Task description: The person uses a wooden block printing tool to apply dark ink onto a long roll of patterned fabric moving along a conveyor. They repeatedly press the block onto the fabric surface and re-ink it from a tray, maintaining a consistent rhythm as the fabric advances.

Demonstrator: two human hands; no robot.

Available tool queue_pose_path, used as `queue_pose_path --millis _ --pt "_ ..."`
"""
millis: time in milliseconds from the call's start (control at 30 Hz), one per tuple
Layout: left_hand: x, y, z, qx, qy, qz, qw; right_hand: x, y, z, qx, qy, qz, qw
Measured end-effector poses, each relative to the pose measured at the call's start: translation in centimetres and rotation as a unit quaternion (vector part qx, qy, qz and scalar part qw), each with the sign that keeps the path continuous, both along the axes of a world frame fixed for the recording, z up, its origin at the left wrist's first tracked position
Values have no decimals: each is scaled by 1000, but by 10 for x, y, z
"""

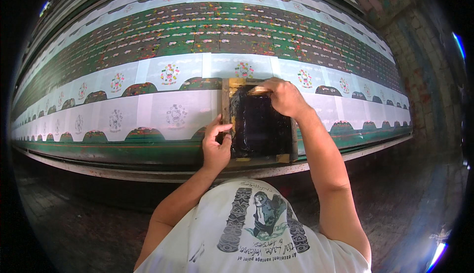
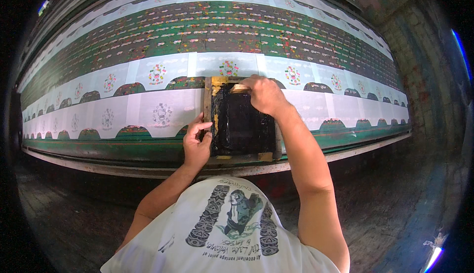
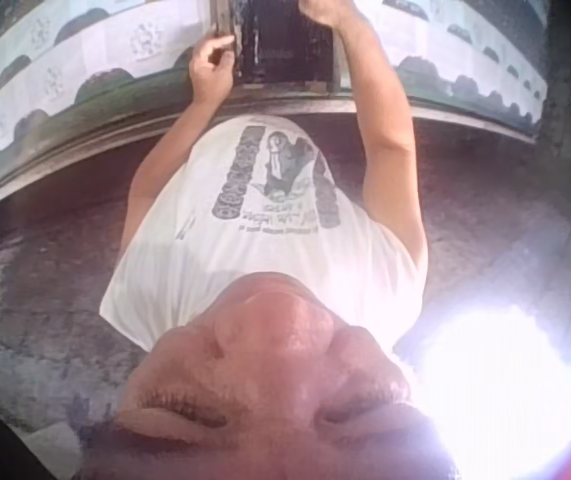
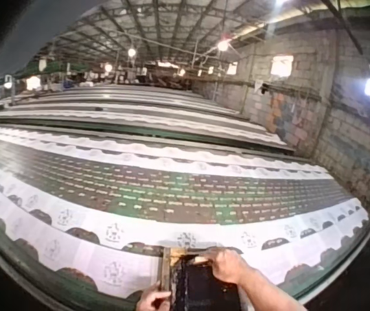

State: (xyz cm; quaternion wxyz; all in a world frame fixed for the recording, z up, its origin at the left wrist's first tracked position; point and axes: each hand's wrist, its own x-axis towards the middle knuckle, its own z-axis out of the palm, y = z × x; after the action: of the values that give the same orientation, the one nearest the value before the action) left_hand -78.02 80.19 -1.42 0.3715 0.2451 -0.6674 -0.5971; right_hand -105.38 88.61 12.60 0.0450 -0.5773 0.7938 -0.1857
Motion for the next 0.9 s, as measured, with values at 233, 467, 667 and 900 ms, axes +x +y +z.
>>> queue_pose_path --millis 233,467,667,900 --pt "0 0 -7 -4 32 -10 999 25 23 -4 13 -11 12 1000" --pt "-2 2 0 -1 71 -23 997 91 71 9 12 -7 26 1000" --pt "-3 4 9 -35 33 -22 999 137 109 6 6 14 27 1000" --pt "-3 7 10 -76 -39 -13 996 142 142 -3 -2 -81 17 997"
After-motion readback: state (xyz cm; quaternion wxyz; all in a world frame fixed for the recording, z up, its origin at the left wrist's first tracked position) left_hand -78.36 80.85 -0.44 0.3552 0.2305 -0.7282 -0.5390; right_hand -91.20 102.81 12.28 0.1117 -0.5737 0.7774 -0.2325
